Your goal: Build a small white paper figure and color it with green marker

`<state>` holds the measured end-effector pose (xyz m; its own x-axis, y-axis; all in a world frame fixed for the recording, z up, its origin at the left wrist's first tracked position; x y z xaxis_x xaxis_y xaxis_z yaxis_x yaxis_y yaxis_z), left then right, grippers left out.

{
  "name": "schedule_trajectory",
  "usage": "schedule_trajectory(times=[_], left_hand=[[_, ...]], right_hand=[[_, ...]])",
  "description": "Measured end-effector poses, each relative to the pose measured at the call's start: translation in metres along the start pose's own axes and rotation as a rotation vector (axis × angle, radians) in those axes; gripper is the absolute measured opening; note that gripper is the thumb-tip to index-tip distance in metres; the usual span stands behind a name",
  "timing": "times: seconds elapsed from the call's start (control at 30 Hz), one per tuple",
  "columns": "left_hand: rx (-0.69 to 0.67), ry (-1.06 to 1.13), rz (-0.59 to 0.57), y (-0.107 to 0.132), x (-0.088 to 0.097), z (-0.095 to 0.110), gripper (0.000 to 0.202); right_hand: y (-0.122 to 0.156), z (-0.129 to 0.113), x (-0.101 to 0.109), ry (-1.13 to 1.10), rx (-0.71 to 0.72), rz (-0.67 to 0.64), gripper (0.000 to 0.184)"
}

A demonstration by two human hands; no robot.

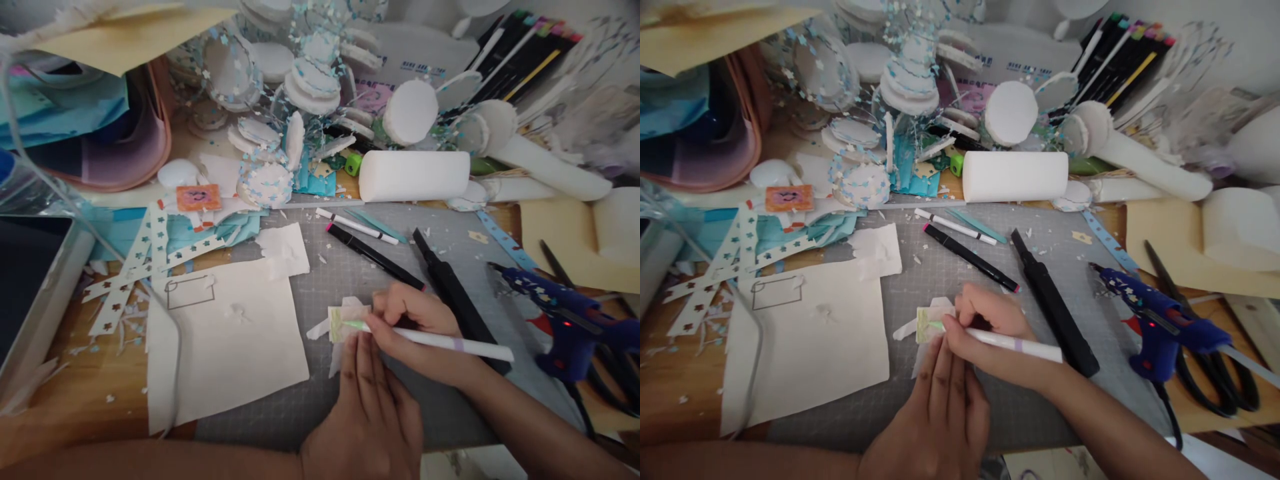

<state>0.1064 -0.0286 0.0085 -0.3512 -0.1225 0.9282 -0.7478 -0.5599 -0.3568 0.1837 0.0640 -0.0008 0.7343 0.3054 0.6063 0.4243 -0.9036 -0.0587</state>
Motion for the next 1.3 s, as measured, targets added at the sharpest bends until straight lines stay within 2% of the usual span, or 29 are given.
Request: schedule_trajectory(times=[0.07, 0.2, 0.33, 0.47, 0.87, 1.3], left_hand=[[-0.006, -0.003, 0.002, 0.000, -0.001, 0.000, 0.027], [0.006, -0.003, 0.002, -0.001, -0.001, -0.001, 0.026], [-0.002, -0.003, 0.000, -0.001, -0.001, -0.001, 0.028], [0.001, -0.002, -0.003, -0.001, 0.000, -0.001, 0.029], [0.007, -0.002, -0.007, -0.001, 0.000, -0.001, 0.027], [-0.004, -0.006, 0.002, -0.001, 0.001, -0.001, 0.027]], right_hand=[[0.000, -0.001, 0.002, 0.026, 0.025, 0.037, 0.028], [-0.001, -0.005, 0.002, 0.100, 0.071, 0.010, 0.027], [-0.003, -0.008, 0.006, 0.121, 0.081, 0.072, 0.028], [-0.003, -0.010, 0.006, 0.170, 0.149, 0.086, 0.029], [-0.004, -0.014, 0.005, 0.244, 0.256, 0.077, 0.027], [-0.001, -0.015, 0.007, 0.275, 0.290, 0.146, 0.031]])
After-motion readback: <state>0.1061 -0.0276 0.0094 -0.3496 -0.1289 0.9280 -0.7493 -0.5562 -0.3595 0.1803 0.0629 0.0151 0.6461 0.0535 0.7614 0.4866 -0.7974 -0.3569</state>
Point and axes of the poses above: each hand's wrist, its own y-axis away from the middle knuckle, its own x-axis out of the back of the hand, z = x × y, the point moved 5 cm from there along -y, towards the middle knuckle, and after that the axes turned 14 degrees about y, right-handed, at the moved point
